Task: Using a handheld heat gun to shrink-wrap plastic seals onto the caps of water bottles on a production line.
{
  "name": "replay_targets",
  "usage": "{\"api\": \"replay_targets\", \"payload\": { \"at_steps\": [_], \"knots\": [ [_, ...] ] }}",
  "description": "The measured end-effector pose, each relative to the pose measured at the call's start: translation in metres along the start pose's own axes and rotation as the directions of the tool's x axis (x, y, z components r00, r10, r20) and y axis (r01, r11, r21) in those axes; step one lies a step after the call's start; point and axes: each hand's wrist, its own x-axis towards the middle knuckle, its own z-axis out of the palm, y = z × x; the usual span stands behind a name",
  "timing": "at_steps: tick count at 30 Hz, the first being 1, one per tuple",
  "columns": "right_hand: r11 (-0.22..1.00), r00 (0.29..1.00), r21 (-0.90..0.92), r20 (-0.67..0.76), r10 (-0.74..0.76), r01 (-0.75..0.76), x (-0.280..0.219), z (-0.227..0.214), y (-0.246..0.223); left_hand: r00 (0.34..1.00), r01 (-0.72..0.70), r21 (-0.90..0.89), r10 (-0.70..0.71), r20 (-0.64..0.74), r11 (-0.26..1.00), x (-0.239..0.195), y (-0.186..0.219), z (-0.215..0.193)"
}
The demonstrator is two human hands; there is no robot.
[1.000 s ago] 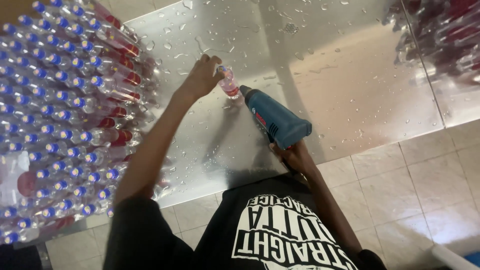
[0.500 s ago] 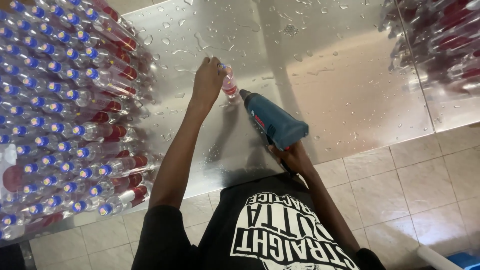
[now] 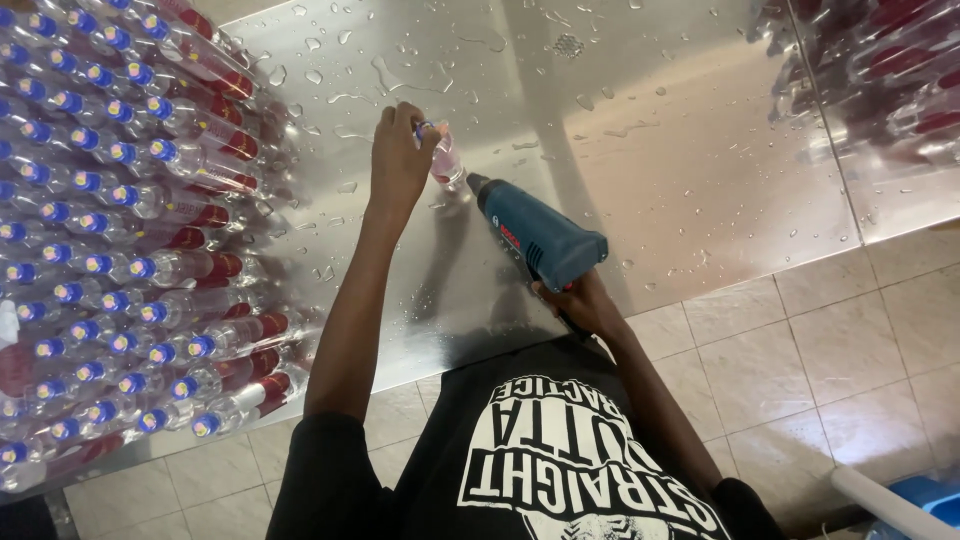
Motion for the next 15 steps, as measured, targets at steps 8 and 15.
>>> {"api": "replay_targets", "payload": {
  "at_steps": [8,15],
  "knots": [
    [0.999,1.0,-0.012,-0.001,0.03,-0.03,-0.014,-0.005,0.037,0.995,0.096,-0.095,-0.096,-0.001,0.991,-0.005,0.016,-0.008],
    [0.999,1.0,-0.035,0.01,-0.009,0.009,-0.013,-0.002,0.043,0.992,0.125,-0.139,-0.123,0.023,0.982,-0.009,0.019,-0.013]
  ]
}}
